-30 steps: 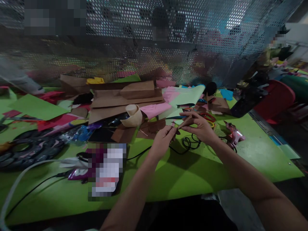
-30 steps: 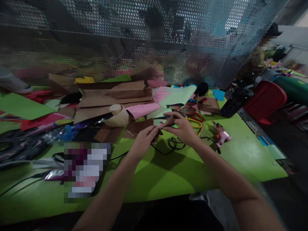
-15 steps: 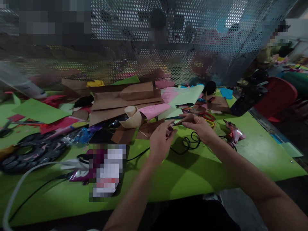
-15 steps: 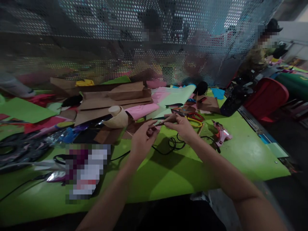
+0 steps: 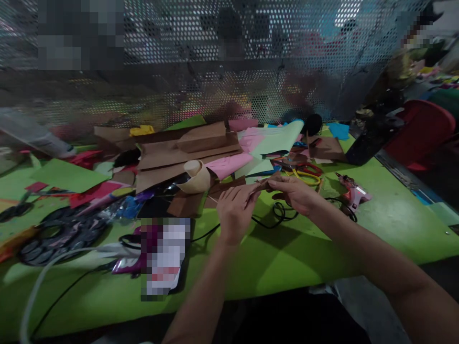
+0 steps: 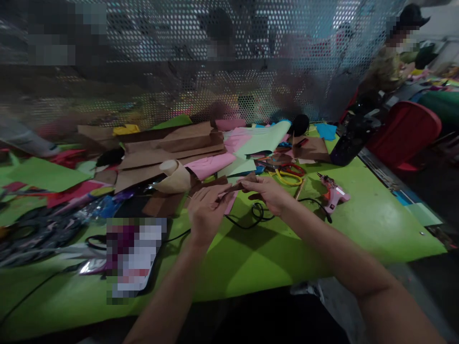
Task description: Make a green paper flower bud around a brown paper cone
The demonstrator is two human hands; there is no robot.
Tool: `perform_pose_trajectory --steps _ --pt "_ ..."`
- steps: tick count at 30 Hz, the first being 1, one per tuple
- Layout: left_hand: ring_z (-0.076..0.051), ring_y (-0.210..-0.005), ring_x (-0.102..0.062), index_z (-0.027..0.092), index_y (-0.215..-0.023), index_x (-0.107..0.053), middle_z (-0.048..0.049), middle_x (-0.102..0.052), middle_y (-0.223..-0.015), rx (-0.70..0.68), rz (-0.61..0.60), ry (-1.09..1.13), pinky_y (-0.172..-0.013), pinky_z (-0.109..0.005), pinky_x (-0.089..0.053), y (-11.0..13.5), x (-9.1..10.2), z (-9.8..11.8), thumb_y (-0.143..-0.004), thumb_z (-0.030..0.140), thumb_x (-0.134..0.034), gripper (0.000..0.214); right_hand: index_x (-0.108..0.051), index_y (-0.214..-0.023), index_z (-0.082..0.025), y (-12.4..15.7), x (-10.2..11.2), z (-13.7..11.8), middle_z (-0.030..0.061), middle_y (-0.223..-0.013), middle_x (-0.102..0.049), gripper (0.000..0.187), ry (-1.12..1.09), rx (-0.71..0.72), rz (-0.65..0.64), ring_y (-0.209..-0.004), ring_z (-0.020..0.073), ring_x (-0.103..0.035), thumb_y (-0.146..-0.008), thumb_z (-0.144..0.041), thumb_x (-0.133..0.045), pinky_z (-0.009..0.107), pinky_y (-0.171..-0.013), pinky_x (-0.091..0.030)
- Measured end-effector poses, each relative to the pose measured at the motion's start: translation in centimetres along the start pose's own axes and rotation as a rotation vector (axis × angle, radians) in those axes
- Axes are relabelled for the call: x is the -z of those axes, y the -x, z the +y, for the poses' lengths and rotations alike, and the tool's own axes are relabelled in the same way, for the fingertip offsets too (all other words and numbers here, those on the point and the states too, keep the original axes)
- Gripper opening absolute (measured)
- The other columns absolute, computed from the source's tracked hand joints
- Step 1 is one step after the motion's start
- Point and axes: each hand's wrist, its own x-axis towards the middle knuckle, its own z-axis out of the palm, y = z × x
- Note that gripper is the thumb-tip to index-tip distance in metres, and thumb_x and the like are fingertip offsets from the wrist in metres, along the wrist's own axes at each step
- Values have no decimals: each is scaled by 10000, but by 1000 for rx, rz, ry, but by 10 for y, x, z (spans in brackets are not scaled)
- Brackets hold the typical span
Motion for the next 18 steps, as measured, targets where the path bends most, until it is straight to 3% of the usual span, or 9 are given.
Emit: perform_pose_trajectory --steps 18 --pt "-147 -771 -726 214 -945 -770 -20 -797 -839 84 -22 65 -719 -278 -489 0 3 4 -897 247 -707 86 -770 -801 -228 -1 1 -1 26 -876 -750 318 60 37 23 -863 183 -590 -602 -453 -874 303 -723 -378"
